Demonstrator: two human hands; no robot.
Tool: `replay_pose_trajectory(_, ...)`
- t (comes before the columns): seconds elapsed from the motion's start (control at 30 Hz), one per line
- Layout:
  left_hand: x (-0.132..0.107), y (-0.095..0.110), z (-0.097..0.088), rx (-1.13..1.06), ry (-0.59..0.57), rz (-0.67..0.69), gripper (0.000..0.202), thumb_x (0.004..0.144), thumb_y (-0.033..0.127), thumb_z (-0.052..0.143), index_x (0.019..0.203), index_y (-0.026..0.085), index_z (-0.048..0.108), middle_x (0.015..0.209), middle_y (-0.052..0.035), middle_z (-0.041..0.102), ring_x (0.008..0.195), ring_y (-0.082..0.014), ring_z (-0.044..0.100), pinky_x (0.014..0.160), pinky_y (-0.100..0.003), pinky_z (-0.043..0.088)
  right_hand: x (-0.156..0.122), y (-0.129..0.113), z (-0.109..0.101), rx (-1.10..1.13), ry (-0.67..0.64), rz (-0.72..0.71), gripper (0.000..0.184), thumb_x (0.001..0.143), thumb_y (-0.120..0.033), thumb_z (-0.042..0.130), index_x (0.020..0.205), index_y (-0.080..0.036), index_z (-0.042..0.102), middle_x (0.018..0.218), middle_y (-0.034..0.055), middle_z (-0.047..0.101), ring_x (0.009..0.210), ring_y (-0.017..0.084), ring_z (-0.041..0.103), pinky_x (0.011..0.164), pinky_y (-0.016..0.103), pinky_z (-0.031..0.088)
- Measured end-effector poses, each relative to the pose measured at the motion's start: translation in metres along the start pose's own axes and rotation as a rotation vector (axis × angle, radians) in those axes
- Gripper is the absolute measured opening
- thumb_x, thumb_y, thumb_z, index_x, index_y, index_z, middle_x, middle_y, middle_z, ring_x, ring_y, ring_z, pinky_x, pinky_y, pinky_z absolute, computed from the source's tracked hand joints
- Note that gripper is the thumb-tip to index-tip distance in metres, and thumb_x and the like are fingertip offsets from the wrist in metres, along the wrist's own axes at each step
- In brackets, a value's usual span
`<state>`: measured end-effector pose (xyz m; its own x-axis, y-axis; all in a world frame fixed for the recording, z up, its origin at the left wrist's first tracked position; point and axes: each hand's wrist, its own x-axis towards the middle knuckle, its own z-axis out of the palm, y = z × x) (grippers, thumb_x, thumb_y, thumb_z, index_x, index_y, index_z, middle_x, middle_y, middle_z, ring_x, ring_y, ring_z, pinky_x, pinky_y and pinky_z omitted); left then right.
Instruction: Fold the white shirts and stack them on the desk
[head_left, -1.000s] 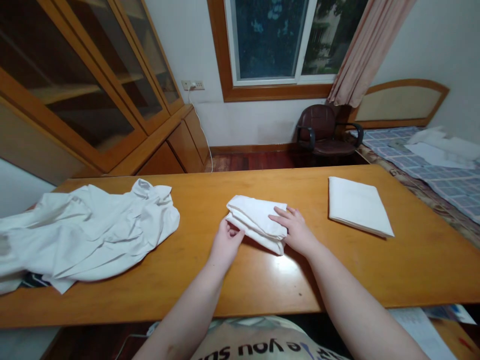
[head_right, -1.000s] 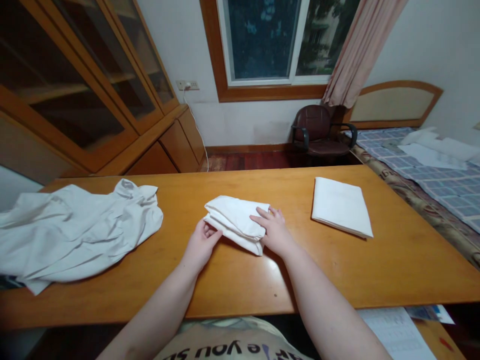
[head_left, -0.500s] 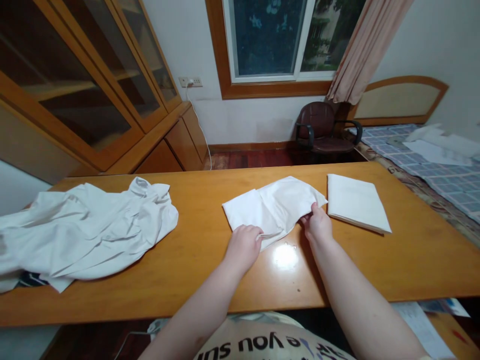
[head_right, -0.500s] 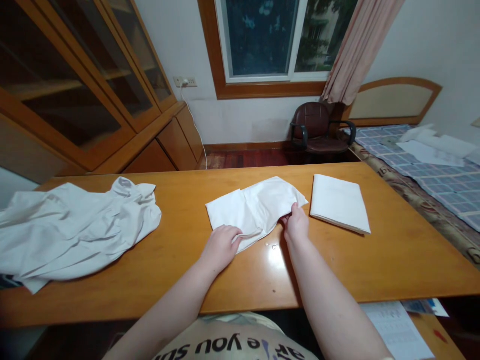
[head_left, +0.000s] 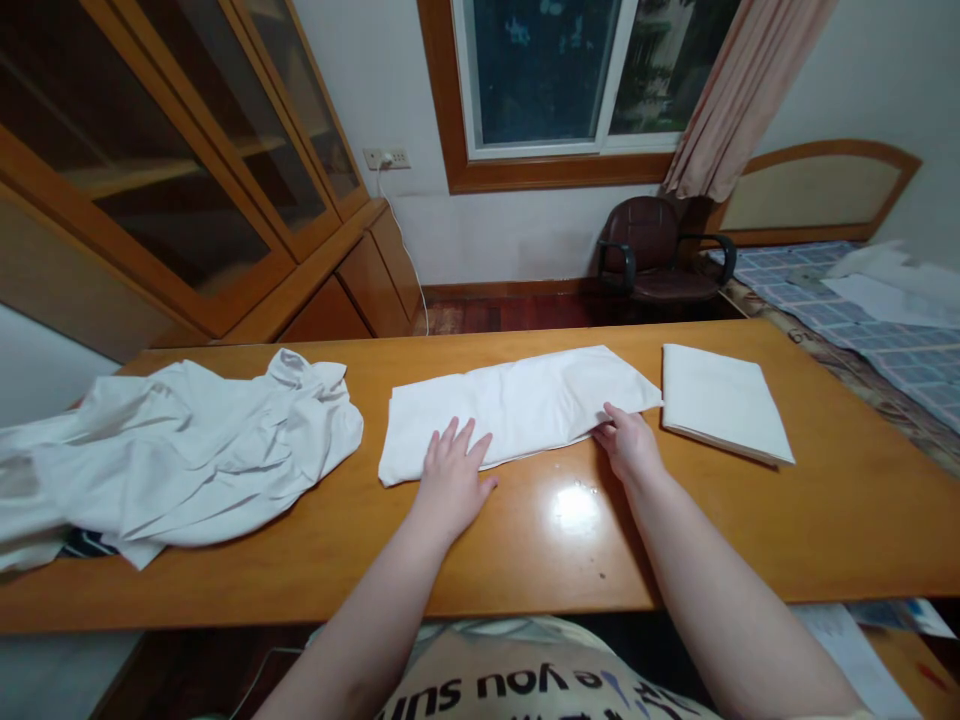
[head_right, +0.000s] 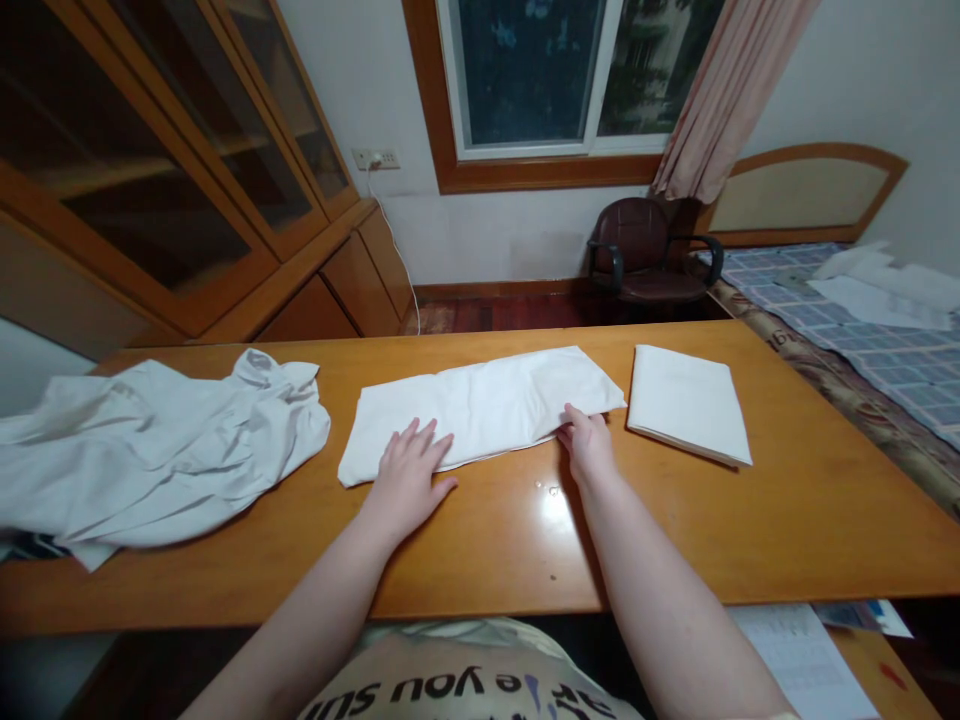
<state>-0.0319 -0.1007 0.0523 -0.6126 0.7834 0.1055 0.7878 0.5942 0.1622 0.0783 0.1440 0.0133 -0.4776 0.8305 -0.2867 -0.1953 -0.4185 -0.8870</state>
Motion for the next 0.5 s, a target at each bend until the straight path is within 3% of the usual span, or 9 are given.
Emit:
replay_pose_trajectory(0.07,0.010,-0.006,0.007,-0.018,-0.139,0.013,0.041,0.080,0.032,0.062,0.120,0.021,0.058,0.129,-0.0091,0.057,0.121,-0.0280,0.047,0.103,-0.042,0.036,-0.006,0.001,0.003,-0.066,-0.105,0.090,0.027,0.061,-0.026,0.070,0.082,-0.019,0.055,0.075,0.0007,0.067,0.063,0.015,0.064,0.058,0.027,0.056)
replay_pose_trajectory(0.23,0.023,-0.012,0.011,-0.013,-0.153,0.028,0.022,0.088,0.033,0.052,0.099,0.018,0.062,0.101,-0.0081,0.065,0.097,-0.0231,0.057,0.083,-0.034,0.045,-0.017,-0.005,0.008,-0.250,-0.281,0.149,0.029,0.052,-0.009,0.070,0.077,-0.015,0.058,0.070,0.0021,0.066,0.060,0.014,0.062,0.053,0.023,0.053)
replay_pose_trajectory(0.37,0.021,-0.002,0.008,0.047,-0.200,0.029,0.018,0.089,0.030,0.048,0.092,0.019,0.062,0.095,-0.0080,0.065,0.092,-0.0233,0.058,0.076,-0.033,0.045,-0.017,-0.008,0.009,-0.517,-0.276,0.141,0.024,0.065,-0.014,0.064,0.087,-0.017,0.056,0.074,0.0017,0.066,0.049,0.012,0.061,0.035,0.018,0.040)
replay_pose_trajectory(0.5,0.019,0.010,0.004,0.092,-0.235,0.034,0.018,0.087,0.030,0.049,0.092,0.018,0.062,0.093,-0.0087,0.064,0.089,-0.0244,0.059,0.072,-0.033,0.045,-0.016,-0.005,0.009,-0.611,-0.269,0.114,0.004,0.076,-0.020,0.057,0.077,-0.017,0.054,0.070,0.0019,0.066,0.033,0.006,0.046,0.030,0.018,0.032)
